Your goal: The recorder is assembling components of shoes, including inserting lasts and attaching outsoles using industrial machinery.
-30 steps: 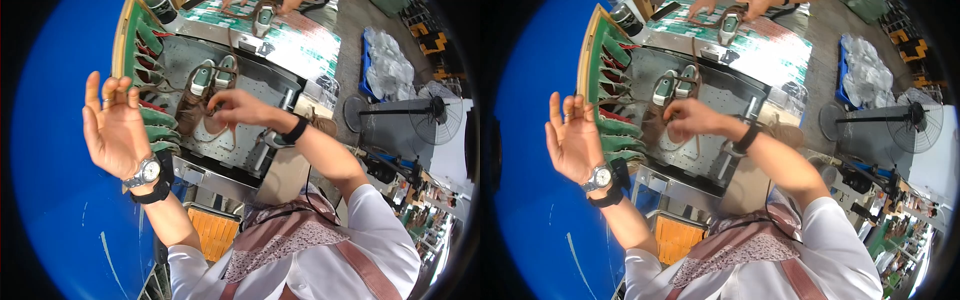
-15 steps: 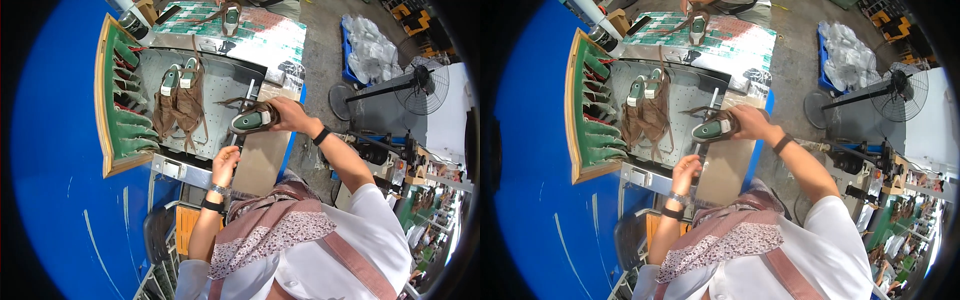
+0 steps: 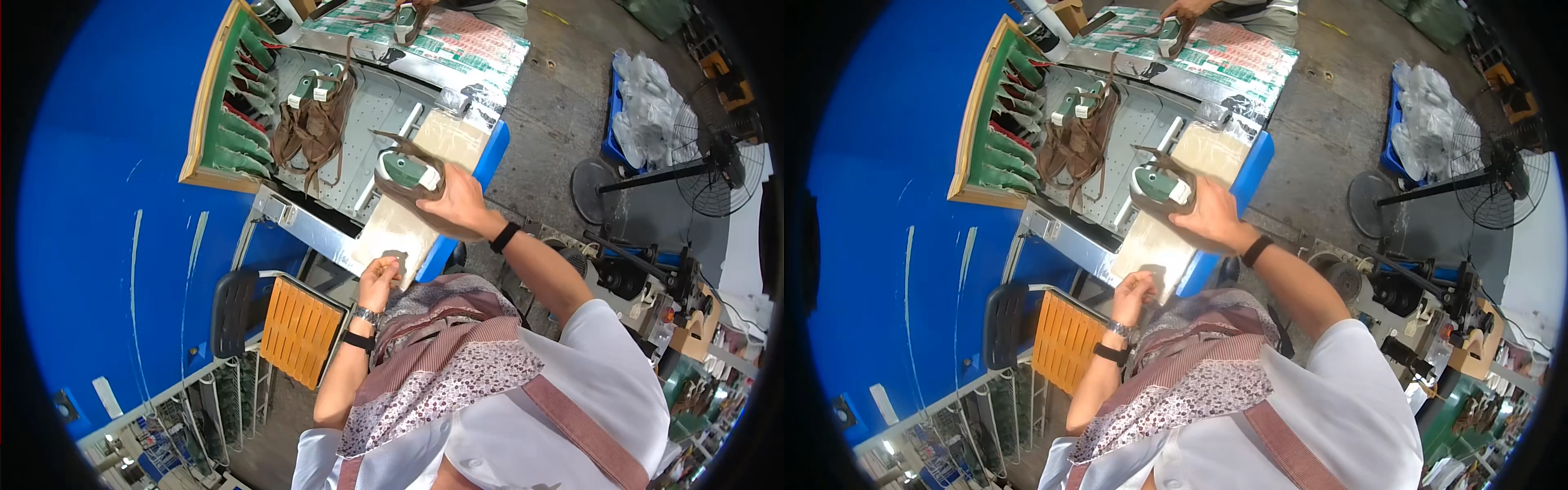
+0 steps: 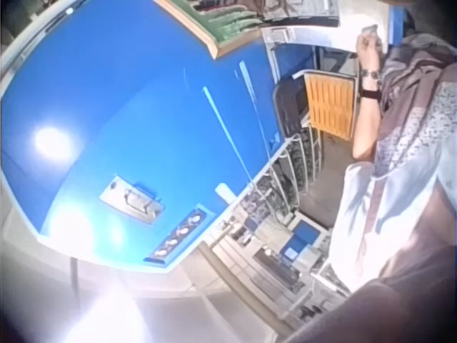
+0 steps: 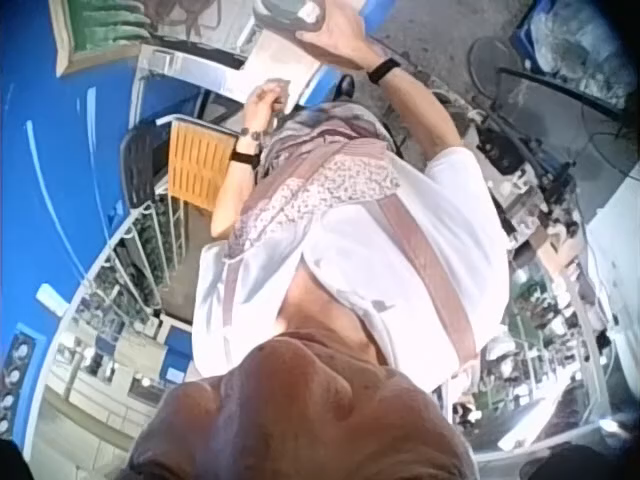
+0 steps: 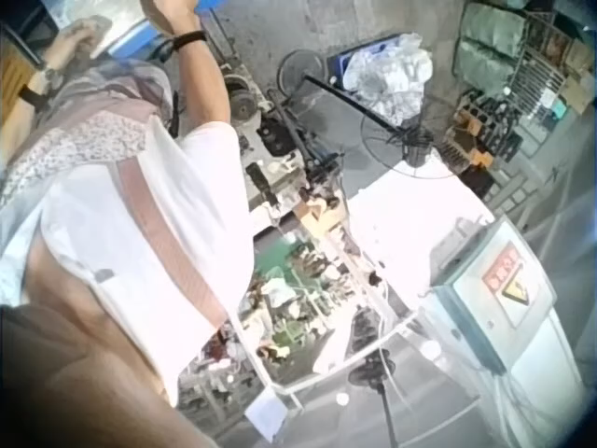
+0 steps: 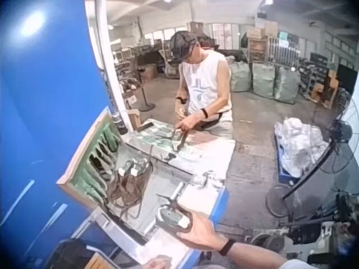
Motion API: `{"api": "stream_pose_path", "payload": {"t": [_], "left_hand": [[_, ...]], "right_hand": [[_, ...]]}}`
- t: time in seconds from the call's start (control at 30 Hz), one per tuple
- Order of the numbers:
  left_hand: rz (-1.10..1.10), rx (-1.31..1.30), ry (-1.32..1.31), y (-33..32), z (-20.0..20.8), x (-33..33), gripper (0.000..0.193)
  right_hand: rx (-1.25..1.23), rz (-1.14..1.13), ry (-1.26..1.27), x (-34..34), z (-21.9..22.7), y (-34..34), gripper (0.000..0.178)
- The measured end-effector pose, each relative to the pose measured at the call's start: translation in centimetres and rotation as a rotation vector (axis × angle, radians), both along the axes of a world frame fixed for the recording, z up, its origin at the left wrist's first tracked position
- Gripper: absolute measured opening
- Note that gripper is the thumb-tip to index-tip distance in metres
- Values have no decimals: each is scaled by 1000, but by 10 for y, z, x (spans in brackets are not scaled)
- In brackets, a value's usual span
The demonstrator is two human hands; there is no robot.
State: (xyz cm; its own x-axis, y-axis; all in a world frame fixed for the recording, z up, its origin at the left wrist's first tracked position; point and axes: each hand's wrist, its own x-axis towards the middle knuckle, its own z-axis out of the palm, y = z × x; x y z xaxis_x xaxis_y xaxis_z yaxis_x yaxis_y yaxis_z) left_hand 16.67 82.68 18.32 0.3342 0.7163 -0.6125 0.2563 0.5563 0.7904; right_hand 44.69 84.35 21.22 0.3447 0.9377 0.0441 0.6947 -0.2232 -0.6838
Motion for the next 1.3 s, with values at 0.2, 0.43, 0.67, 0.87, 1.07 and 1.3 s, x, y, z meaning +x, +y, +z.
{"api": "stream_pose_path", "payload": {"t": [0.2,0.43,0.67,0.87,1.07,1.3], "left_hand": [[-49,-61,-155,-25,27,15,32],[-177,-301,-865,-77,123,61,78],[-273,-607,-621,-196,89,77,52],[-466,-500,-520,-300,53,99,60],[-698,-697,-337,-460,11,142,57],[-710,-681,-361,-615,37,213,54]], "right_hand": [[298,-5,382,-20,87,-81,73],[434,-195,1207,-36,122,-199,56],[575,-572,1095,-93,90,-326,60],[621,-825,762,-91,45,-430,72],[479,-1205,607,-69,8,-603,68],[471,-1210,371,-2,47,-752,62]]}}
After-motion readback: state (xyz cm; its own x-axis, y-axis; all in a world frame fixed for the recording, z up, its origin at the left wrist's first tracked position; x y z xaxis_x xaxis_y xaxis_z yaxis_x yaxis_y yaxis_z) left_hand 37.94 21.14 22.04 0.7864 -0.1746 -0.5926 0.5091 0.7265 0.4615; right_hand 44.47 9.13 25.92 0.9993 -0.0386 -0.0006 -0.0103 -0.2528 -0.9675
